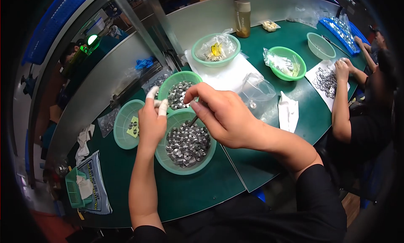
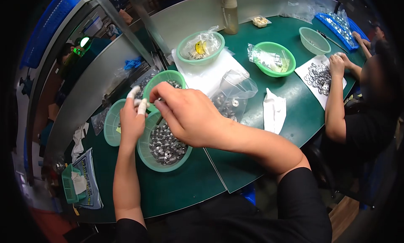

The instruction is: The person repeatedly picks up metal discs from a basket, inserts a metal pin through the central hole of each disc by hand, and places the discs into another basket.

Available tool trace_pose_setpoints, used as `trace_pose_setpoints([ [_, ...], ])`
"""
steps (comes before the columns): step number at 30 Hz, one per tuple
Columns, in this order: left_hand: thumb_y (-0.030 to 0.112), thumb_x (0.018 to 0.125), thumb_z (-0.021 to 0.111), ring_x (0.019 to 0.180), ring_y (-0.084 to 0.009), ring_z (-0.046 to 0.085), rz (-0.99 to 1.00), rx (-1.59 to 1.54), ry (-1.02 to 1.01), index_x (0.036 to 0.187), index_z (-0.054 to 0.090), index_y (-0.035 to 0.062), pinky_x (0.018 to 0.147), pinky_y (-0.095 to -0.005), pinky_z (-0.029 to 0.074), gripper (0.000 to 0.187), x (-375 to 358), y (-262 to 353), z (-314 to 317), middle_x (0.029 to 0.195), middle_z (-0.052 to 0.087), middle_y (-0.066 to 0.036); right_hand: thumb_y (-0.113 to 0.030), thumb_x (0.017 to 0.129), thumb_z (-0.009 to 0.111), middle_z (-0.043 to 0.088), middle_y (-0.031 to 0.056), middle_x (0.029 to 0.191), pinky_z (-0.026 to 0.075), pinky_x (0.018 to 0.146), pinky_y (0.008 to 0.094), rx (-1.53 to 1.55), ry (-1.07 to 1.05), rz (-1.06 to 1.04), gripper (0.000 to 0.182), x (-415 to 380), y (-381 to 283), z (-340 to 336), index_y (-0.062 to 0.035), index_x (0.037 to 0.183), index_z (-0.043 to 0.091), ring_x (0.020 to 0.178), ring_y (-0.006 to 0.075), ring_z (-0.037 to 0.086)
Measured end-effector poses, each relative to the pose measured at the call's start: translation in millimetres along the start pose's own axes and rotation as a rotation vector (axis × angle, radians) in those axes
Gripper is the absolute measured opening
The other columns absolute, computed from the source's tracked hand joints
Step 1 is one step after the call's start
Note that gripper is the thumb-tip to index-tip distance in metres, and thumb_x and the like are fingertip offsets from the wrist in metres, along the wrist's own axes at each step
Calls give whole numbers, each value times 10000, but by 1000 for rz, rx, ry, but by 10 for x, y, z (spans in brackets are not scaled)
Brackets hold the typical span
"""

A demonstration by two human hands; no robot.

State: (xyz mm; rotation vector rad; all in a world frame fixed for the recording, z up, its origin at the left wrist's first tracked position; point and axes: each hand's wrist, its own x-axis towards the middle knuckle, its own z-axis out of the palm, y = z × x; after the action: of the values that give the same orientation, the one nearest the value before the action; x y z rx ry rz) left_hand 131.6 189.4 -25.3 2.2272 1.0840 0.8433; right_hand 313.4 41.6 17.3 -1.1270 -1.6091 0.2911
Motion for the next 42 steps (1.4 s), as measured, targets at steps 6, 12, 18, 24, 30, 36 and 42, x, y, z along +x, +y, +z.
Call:
trace_pose_setpoints([
  [6, 32, 871, 671, 900, -374, 670, 329, 345, -218, 1061, 719, 46, 769, -458, 544, 197, -461, -100, 210, 997, 665, -166, -67, 943, 606, 653, 196, 831, 507, 706, 457, 135, 2, -45, 87, -8, 99, 106, 7, 988, 595, 809, 407, 647],
  [12, -4, 860, 632, 923, -375, 649, 289, 436, -307, 999, 692, 39, 779, -495, 532, 158, -495, -225, 314, 996, 610, -164, -58, 928, 612, 661, 194, 862, 513, 718, 445, 158, -72, 27, 97, -11, 35, 76, 25, 977, 627, 817, 399, 650],
  [18, -47, 850, 615, 855, -401, 648, 320, 325, -271, 986, 678, 17, 725, -504, 512, 163, -460, -323, 274, 927, 625, -188, -50, 923, 605, 672, 192, 886, 521, 740, 431, 157, -84, 68, 101, -15, 42, 98, 29, 982, 629, 845, 384, 661],
  [24, -21, 913, 678, 783, -120, 613, 66, -289, -218, 1214, 661, -25, 721, -261, 508, 302, -355, -34, -19, 911, 673, -61, -40, 922, 629, 687, 163, 904, 527, 740, 394, 161, -86, 39, 136, 6, 32, 63, 13, 1044, 660, 837, 317, 676],
  [30, -28, 957, 644, 795, -100, 660, -107, -817, -103, 1139, 677, -24, 680, -219, 519, 185, -466, 50, -223, 997, 732, -82, -10, 869, 726, 727, 120, 900, 550, 712, 336, 195, -141, -96, 232, 1, 66, 120, 2, 1100, 702, 806, 244, 722],
  [36, -34, 951, 654, 796, -105, 676, -115, -918, -112, 1123, 684, -33, 661, -209, 517, 174, -575, 160, -333, 998, 737, -86, -36, 819, 789, 735, 115, 878, 565, 671, 334, 114, -146, -121, 297, -44, 100, 201, -14, 1108, 720, 761, 264, 725],
  [42, -28, 944, 666, 775, -115, 677, -103, -807, -20, 1158, 691, -36, 642, -211, 500, 215, -660, 296, -264, 995, 734, -86, -60, 807, 808, 733, 136, 890, 584, 652, 347, 51, -77, -127, 315, -81, 93, 237, -16, 1107, 723, 750, 293, 726],
])
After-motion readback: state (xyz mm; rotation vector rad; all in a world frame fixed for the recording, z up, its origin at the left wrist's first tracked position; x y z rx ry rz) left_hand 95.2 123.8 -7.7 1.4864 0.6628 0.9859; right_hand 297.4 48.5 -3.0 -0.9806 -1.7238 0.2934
